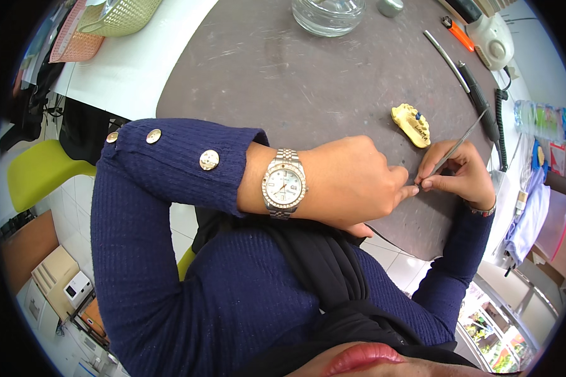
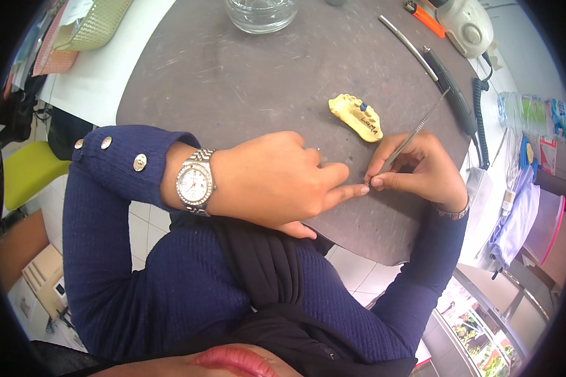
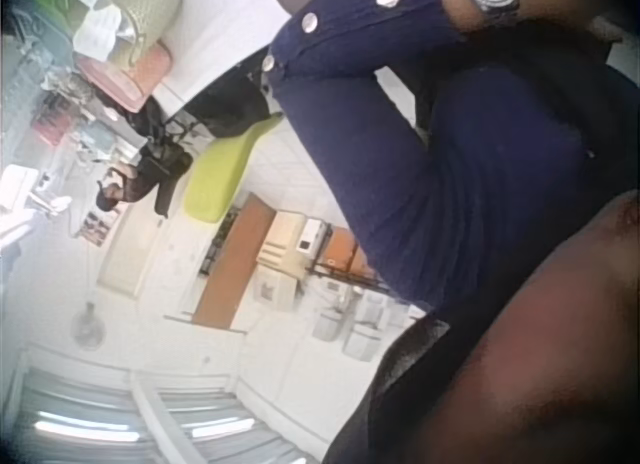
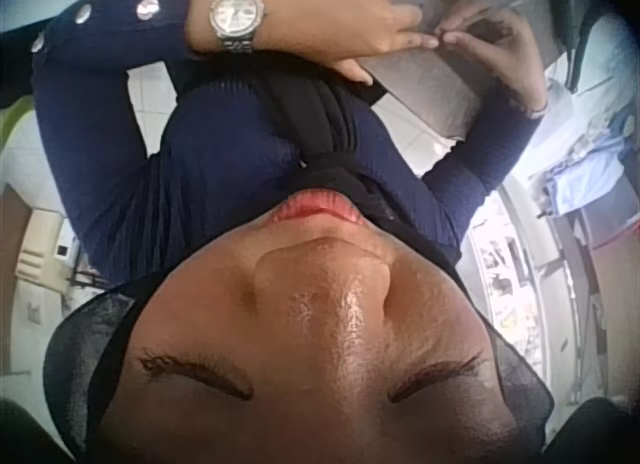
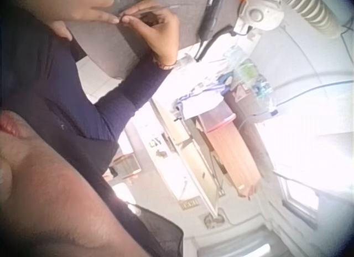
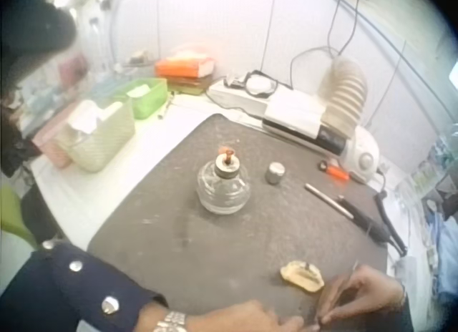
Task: The person applies blue wax to a yellow dental mold using a metal sculpting tool heated over an alcohol lamp, then smooths the wax surface and adds more material.
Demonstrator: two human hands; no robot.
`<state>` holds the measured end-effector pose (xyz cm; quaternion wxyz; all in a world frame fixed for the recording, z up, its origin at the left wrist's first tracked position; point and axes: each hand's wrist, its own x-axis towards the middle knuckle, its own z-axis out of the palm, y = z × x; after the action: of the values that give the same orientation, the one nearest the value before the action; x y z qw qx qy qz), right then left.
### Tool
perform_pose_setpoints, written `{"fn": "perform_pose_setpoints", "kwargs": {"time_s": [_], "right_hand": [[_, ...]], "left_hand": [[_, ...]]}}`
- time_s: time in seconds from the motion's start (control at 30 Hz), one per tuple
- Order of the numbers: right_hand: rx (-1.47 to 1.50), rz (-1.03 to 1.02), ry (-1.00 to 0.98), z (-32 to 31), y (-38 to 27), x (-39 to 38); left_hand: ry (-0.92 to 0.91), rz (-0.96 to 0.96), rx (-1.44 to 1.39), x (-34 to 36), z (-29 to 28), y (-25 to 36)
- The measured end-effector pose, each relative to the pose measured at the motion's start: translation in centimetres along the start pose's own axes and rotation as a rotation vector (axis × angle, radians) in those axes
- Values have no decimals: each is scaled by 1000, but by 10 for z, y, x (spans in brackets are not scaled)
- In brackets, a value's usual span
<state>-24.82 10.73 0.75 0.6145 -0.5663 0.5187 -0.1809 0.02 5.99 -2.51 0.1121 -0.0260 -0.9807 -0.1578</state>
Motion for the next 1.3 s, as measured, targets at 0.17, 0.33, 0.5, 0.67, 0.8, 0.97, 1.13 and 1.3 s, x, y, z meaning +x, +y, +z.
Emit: {"fn": "perform_pose_setpoints", "kwargs": {"time_s": [0.17, 0.33, 0.5, 0.67, 0.8, 0.97, 1.13, 1.3], "right_hand": [[-49, 5, -10, -2, -2, -1], [-39, -96, -30, -4, 3, 1], [168, -373, 153, -10, 11, 0], [431, -475, 425, -17, 15, 2], [565, -511, 458, -16, 19, 2], [642, -522, 466, -14, 18, -2], [684, -531, 475, -16, 13, -6], [596, -520, 529, -10, 9, -4]], "left_hand": [[-28, -3, -7, 1, -2, 1], [31, 103, 14, 6, -9, -3], [433, 17, -16, 18, -22, -28], [362, -318, -30, 26, -28, -48], [208, -362, -67, 26, -23, -52], [118, -375, -168, 32, -26, -53], [163, -323, -215, 35, -25, -53], [212, -354, -420, 38, -24, -55]]}}
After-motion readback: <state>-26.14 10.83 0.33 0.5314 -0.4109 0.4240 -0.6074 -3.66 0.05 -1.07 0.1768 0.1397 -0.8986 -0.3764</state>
